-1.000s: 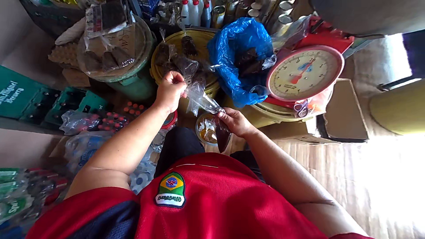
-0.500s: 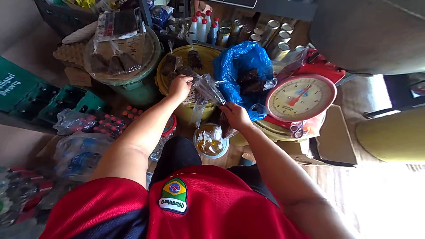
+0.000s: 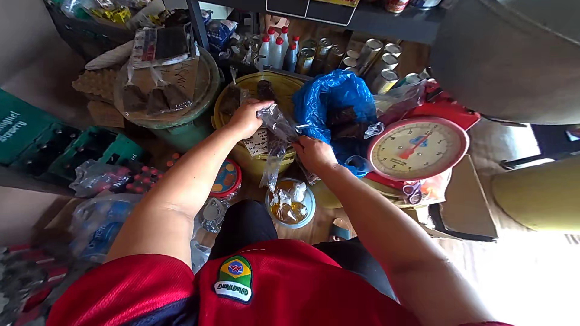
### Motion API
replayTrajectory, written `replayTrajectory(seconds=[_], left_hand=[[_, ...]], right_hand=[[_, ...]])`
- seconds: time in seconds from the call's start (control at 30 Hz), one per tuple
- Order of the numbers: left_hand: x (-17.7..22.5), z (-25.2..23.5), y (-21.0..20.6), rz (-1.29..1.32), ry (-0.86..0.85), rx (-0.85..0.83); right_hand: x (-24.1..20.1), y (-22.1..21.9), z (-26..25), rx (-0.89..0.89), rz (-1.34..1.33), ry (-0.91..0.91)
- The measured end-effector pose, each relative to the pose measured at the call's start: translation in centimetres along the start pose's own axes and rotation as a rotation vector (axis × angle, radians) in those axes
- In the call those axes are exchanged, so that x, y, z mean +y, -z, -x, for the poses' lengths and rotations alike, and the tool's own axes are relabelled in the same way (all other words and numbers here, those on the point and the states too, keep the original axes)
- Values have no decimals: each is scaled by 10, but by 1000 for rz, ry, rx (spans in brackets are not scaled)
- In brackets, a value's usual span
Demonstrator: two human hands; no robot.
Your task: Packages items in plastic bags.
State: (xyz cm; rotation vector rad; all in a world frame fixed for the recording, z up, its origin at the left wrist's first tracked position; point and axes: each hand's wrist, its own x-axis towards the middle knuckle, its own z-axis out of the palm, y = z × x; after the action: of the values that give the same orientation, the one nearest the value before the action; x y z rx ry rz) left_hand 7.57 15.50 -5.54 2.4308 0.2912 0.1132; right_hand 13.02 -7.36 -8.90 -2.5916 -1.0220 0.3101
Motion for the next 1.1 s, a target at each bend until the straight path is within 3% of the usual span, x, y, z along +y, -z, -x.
replayTrajectory(seconds=[0.2,0.37,0.47,0.57,0.67,0.77,1.1], left_hand=[[-5,-2,-2,-80,-167,73],[3,-8,-2,-463,-82,-156],[3,-10,-5,-535,-73,-232],[5,-10,-1,-430,-51,-211],[10,-13,5,-284,-50,-79],[19,-22,12,-310,7,-61],[36,-56,48,55,95,80]], right_hand=[[-7,30,-10,-163,166,5],[-17,43,-13,-198,219,19],[-29,54,-18,-244,254,19],[-43,64,-29,-290,303,7],[-55,78,-47,-329,350,-18],[-67,94,-70,-357,484,-25],[-136,146,-131,-265,905,59]])
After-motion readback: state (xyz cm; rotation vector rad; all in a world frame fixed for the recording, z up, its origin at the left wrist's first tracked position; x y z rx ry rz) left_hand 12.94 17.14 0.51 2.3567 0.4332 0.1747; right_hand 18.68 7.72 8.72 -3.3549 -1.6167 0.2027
